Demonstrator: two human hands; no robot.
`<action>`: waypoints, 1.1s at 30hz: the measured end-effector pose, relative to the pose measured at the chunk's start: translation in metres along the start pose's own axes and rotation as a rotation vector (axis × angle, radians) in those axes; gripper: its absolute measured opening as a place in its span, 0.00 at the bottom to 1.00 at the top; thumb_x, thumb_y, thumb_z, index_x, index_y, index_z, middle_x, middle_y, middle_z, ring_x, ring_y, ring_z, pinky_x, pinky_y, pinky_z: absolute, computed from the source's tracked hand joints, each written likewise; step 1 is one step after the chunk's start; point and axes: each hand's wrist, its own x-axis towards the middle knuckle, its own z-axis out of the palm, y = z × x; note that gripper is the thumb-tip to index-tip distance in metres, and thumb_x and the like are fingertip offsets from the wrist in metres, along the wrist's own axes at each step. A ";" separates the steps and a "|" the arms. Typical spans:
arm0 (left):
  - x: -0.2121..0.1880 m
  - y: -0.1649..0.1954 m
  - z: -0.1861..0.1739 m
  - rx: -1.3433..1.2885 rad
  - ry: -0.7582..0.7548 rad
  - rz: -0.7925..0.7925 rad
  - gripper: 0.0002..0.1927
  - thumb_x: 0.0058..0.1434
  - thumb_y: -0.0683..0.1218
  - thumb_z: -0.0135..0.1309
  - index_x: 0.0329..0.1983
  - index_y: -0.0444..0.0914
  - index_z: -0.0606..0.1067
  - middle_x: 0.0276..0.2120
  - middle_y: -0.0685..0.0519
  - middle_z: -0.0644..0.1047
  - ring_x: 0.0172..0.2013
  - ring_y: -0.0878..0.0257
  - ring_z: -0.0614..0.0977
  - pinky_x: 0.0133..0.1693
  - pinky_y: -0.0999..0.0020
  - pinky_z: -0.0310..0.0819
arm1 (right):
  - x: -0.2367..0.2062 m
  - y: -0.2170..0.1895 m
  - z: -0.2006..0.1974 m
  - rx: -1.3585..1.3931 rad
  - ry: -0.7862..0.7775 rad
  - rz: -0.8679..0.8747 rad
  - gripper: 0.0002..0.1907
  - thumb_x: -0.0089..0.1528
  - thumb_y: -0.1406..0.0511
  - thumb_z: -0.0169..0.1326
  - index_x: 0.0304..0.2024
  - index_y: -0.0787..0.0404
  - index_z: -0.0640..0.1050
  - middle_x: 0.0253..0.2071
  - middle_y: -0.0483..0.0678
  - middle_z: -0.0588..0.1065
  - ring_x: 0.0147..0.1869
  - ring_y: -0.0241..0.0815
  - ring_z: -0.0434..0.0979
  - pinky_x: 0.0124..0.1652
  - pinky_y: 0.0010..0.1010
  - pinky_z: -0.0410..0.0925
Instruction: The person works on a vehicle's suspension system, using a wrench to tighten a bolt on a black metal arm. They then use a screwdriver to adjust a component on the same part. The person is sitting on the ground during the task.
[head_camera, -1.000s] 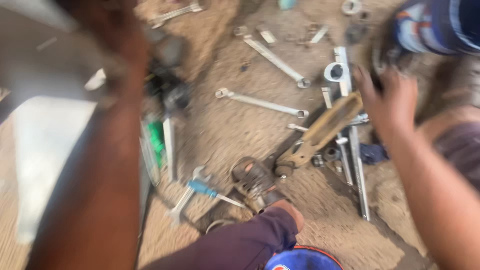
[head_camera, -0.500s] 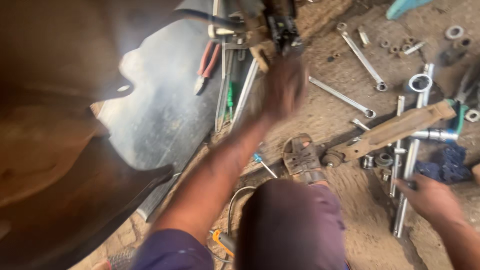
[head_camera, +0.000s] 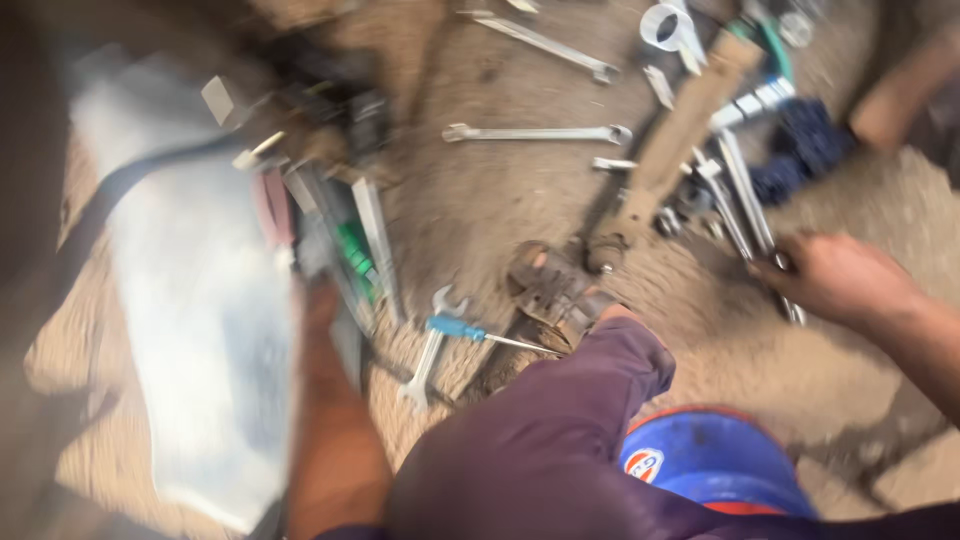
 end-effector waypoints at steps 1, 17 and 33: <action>0.014 0.004 -0.001 -0.047 -0.047 0.044 0.35 0.61 0.51 0.46 0.72 0.37 0.60 0.53 0.33 0.76 0.51 0.37 0.78 0.52 0.45 0.72 | -0.004 -0.007 -0.002 0.073 -0.022 0.025 0.25 0.63 0.43 0.52 0.48 0.52 0.83 0.39 0.53 0.85 0.50 0.55 0.84 0.52 0.47 0.75; 0.049 -0.014 0.024 0.251 0.034 -0.326 0.30 0.66 0.62 0.50 0.51 0.30 0.78 0.50 0.33 0.80 0.52 0.41 0.81 0.53 0.47 0.74 | 0.025 -0.113 -0.054 0.205 0.117 -0.168 0.23 0.63 0.48 0.55 0.51 0.53 0.80 0.53 0.51 0.78 0.52 0.54 0.81 0.53 0.45 0.74; -0.226 0.148 -0.051 -0.021 -0.572 0.657 0.38 0.51 0.50 0.71 0.66 0.42 0.71 0.48 0.44 0.83 0.43 0.55 0.85 0.43 0.62 0.80 | -0.027 -0.220 -0.092 -0.045 0.632 -1.164 0.50 0.44 0.51 0.64 0.68 0.58 0.68 0.63 0.55 0.71 0.71 0.52 0.66 0.71 0.54 0.55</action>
